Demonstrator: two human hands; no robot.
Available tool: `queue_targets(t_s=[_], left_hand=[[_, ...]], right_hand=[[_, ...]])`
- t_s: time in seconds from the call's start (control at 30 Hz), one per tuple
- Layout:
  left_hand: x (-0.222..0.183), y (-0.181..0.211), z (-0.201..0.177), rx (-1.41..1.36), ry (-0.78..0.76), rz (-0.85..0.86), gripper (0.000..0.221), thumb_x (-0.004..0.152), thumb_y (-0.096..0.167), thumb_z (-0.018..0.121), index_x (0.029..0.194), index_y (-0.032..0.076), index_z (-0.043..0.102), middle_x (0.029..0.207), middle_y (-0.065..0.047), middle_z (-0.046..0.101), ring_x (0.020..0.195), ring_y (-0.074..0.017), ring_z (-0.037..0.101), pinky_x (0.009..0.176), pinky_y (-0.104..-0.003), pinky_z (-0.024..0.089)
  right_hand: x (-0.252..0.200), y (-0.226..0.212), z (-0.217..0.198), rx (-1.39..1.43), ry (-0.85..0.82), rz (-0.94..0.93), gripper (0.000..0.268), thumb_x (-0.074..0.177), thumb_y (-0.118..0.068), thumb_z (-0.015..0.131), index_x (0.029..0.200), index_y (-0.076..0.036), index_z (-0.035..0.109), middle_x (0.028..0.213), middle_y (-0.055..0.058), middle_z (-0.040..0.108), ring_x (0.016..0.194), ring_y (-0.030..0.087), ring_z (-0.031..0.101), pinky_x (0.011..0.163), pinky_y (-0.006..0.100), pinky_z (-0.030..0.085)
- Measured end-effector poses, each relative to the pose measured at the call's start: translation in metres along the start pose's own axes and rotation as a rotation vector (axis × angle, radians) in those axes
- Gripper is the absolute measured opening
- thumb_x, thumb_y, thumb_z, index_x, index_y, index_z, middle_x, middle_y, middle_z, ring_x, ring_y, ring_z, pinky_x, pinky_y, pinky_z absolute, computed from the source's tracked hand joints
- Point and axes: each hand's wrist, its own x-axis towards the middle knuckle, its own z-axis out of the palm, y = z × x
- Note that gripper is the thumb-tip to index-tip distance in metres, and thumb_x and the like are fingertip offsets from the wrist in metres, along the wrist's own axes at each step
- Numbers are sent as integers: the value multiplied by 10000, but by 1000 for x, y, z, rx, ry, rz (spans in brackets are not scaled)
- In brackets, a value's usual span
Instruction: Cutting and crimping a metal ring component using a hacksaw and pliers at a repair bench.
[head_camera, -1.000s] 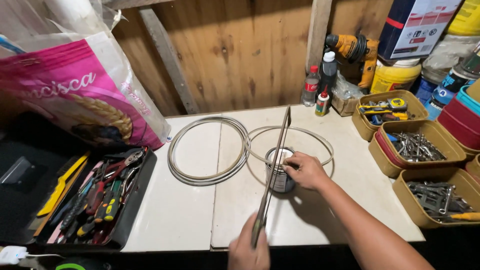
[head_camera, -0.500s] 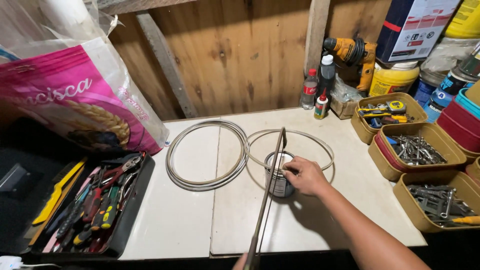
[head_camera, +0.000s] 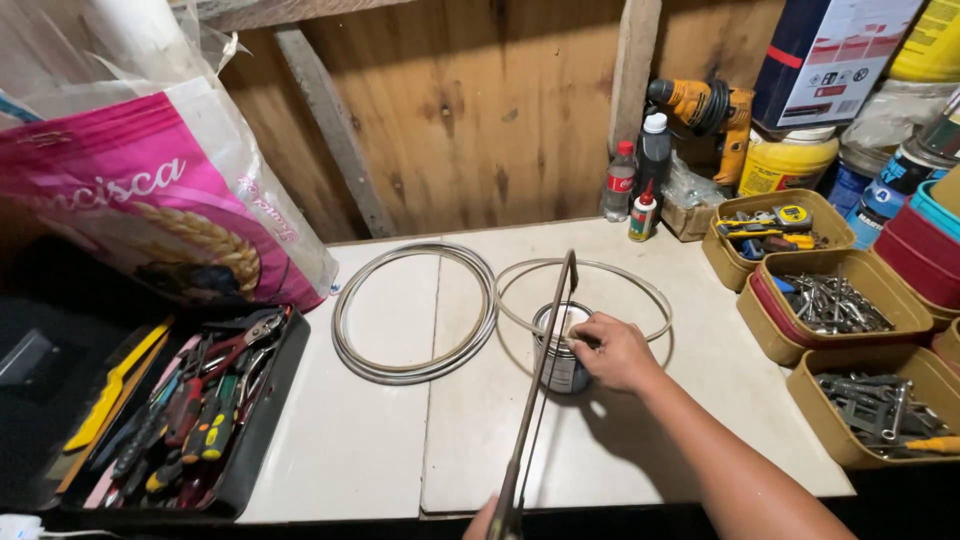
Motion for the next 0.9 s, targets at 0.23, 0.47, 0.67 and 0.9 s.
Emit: queue_targets(t_s=[0.23,0.47,0.67,0.9], left_hand=[[-140,313,26,24,915,-110,405,764,412,691,1148,448,816,797,10,847,765,-140,860,741,-245,653],[-151,357,19,145,735,177,416,894,351,586,1304,338,648,911,-50,798,749,-223,802,734,-318,618],[-30,36,12,24,423,50,403,867,415,654,1248,295,711,1092,63,805,1034,-62,764,940,-171,536],[-100,315,11,274,817,703,426,949,238,598,1328,46,622,1023,-158,805,799,-389,782,767,-438,609]], right_hand=[[6,26,17,-70,60,-218,298,850,-408,670,1047,-229,807,1017,-60,751,980,216,727,887,377,530],[-7,-11,-8,5,-17,-50,320,889,-385,661,1106,-201,806,1065,-65,757,1031,199,710,993,375,515],[-10,-25,-18,-7,-95,71,336,915,-397,638,1159,-221,789,1103,-73,737,1053,217,696,1045,398,491],[1,7,8,-64,15,-100,305,852,-398,645,1056,-241,809,1085,-44,762,1046,242,717,958,395,528]])
